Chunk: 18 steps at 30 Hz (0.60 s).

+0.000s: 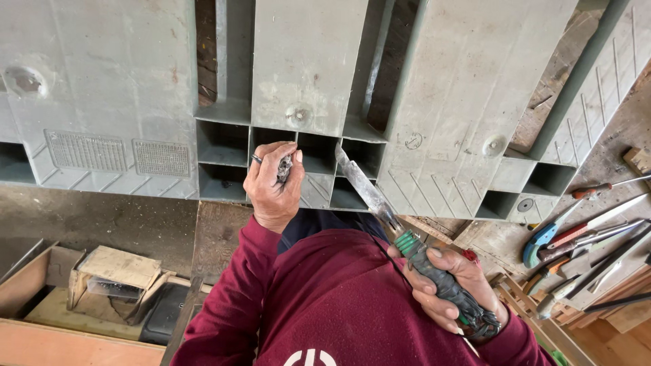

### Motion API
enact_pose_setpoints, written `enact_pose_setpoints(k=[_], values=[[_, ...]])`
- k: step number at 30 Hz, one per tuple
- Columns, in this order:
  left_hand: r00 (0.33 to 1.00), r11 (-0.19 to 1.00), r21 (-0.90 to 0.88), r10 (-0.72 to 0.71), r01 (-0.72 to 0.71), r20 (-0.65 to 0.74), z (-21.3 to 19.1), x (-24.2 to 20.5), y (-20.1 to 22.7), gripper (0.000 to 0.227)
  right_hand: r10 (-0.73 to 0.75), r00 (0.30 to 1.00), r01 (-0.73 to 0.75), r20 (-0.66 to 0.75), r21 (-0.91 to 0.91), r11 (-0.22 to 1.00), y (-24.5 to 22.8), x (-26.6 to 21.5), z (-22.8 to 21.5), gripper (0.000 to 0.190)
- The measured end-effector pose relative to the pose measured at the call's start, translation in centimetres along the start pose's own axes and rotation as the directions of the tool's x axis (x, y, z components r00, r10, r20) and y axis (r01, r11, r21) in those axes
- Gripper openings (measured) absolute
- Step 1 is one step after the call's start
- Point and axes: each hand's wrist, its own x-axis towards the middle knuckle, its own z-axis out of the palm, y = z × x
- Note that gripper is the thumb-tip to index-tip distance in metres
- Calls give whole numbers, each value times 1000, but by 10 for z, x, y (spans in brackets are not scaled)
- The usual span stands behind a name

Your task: The person uses a soldering iron to melt and fill holes in a gray plastic pallet. They repeatedly apply a gray filler material to the heated areas, smoothing it into the surface. The person works on several spots across the pallet, occasionally moving the pallet to access different sections.

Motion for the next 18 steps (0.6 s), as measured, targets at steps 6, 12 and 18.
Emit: enact_pose_setpoints(k=[6,12,18], values=[[1000,1000,-4,-16,16,-9,2,-3,2,20,-13,1000,13,-7,-14,1000,0,0,-3,66],[1000,1000,17,8,-8,14,0,-2,3,20,-41,999,39,-30,-63,997,-1,-2,-9,64],[995,996,0,94,-94,45,-2,-5,-3,25,-4,1000,4,17,-46,999,2,-1,-17,63]])
